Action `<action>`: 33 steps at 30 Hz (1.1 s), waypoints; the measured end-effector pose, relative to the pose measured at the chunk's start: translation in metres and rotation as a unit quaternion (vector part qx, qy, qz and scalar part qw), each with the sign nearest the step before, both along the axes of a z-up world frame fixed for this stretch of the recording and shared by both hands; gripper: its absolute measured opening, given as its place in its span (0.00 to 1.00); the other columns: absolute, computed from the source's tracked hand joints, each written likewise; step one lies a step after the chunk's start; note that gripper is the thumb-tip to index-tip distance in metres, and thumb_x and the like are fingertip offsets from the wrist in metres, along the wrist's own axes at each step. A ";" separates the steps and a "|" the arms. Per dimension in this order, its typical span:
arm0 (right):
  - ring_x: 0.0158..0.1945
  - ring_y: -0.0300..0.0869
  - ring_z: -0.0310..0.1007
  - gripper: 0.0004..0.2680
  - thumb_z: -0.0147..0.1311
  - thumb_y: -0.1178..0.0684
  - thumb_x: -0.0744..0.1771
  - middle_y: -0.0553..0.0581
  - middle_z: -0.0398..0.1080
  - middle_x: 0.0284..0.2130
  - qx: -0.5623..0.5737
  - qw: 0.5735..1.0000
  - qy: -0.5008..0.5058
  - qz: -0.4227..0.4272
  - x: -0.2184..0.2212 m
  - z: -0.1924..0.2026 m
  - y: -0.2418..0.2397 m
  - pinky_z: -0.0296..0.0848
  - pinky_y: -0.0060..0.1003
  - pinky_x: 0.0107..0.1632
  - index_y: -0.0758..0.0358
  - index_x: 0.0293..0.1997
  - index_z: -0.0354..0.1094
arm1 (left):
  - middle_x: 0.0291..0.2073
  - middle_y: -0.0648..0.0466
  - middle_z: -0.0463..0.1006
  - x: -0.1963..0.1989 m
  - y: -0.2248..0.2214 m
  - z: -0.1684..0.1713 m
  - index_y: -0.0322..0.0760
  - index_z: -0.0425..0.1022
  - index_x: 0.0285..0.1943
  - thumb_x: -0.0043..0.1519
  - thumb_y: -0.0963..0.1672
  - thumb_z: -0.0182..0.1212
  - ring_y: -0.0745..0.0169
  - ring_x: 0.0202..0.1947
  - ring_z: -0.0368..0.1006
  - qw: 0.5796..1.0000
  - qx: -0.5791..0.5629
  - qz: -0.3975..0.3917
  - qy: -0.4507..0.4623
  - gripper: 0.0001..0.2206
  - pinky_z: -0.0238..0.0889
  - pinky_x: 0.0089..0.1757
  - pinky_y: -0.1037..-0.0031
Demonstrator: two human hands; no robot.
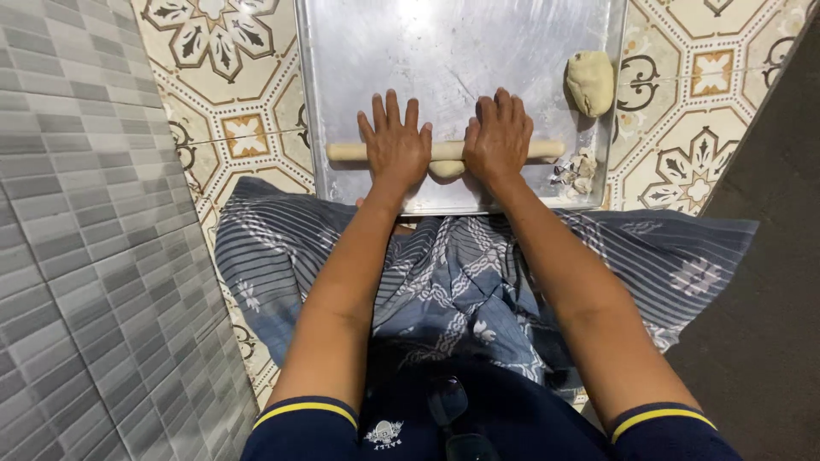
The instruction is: Rolling out small portions of dough into thin circles using a rolling pin on a metal tray.
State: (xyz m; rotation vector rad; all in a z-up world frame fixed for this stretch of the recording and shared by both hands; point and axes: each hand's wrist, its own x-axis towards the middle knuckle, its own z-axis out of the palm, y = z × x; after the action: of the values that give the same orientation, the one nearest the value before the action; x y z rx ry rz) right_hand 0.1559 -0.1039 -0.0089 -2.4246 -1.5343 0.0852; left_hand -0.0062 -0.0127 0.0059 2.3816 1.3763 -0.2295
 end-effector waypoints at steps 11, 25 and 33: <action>0.64 0.54 0.60 0.15 0.46 0.41 0.69 0.58 0.63 0.60 -0.007 0.999 -0.029 -0.019 -0.018 -0.023 -0.041 0.63 0.54 0.55 0.52 0.61 0.64 | 0.77 0.40 0.49 -0.019 -0.035 0.012 0.47 0.53 0.77 0.71 0.57 0.33 0.37 0.78 0.38 0.997 -0.057 0.010 0.055 0.27 0.27 0.66 0.35; 0.68 0.60 0.56 0.17 0.48 0.42 0.69 0.63 0.59 0.65 -0.052 0.998 0.015 -0.042 -0.005 -0.001 0.000 0.58 0.60 0.60 0.54 0.64 0.61 | 0.78 0.40 0.47 0.005 0.001 0.027 0.43 0.52 0.79 0.72 0.53 0.37 0.37 0.78 0.37 0.998 -0.057 0.017 0.038 0.26 0.30 0.67 0.37; 0.67 0.67 0.52 0.14 0.50 0.51 0.69 0.71 0.55 0.64 -0.051 0.998 0.040 -0.021 0.016 0.012 0.050 0.54 0.65 0.60 0.61 0.59 0.57 | 0.75 0.40 0.53 0.023 0.038 0.000 0.40 0.61 0.74 0.71 0.56 0.36 0.36 0.76 0.39 0.998 0.010 0.013 -0.069 0.28 0.30 0.67 0.36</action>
State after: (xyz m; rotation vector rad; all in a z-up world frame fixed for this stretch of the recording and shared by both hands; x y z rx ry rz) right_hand 0.1723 -0.0540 0.0035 -2.4968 -1.4778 0.2550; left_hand 0.0164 0.0255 0.0062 2.3464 1.3499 -0.0446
